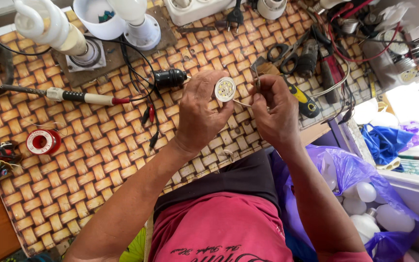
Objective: The person disassembles a light bulb by prying open the plastic cover with a utility knife, then removes the internal LED module and wipes it with a cloth.
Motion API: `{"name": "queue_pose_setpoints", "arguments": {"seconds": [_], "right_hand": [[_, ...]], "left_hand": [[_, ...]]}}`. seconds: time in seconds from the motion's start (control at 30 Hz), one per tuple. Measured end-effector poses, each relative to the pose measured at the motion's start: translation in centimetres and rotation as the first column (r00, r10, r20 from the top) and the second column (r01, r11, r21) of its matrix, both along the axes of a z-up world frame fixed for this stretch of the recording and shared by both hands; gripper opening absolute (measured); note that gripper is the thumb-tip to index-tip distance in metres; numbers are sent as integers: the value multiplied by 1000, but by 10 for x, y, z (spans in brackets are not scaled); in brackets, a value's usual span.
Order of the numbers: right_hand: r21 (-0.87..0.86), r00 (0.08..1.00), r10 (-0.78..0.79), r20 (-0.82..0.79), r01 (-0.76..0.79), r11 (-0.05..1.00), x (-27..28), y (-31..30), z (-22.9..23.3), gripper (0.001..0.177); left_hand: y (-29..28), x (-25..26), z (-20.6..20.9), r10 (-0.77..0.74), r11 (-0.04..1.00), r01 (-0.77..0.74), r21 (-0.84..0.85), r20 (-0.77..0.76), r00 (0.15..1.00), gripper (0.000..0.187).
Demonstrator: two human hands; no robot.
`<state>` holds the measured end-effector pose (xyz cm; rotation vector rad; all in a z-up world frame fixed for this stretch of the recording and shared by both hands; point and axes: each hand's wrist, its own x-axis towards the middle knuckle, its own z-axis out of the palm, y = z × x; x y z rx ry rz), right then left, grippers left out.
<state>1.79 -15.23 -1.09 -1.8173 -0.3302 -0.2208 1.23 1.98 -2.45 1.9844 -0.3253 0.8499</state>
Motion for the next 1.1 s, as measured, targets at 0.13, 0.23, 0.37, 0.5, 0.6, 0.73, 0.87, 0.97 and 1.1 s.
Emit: {"name": "queue_pose_setpoints", "arguments": {"seconds": [0.13,0.23,0.37,0.5,0.6,0.73,0.87,0.97,1.1], "right_hand": [[-109,989,-1,148,17,994,-7,4,3,18],[-230,971,-13,240,70,971,-7,6,1,24],[-227,945,-9,326,88,970,-10,12,4,24],[-343,943,31,330,90,935,-15,10,4,19],[-324,941,16,339,100,941,-14,9,-1,15],[-296,930,13,367,104,950,-12,9,-1,14],[-300,926,-1,377,123,946,-12,10,-1,12],[-316,916,8,402,130,940,-12,10,1,12],[-345,907,11,420,149,927,-10,11,1,12]], "left_hand": [[-4,0,-3,-66,996,64,-54,-26,997,43],[-5,2,-6,-77,996,75,-53,-23,997,44],[-4,3,-13,-64,997,64,-39,-6,998,46],[1,-4,-5,-140,986,151,75,-136,981,39],[2,-3,-7,-141,985,152,85,-124,982,38],[1,-1,-5,-134,987,144,66,-137,982,39],[0,0,-4,-131,988,141,70,-126,983,39],[0,0,4,-158,985,165,59,-101,982,36],[0,1,5,-157,985,164,56,-106,982,34]]}}
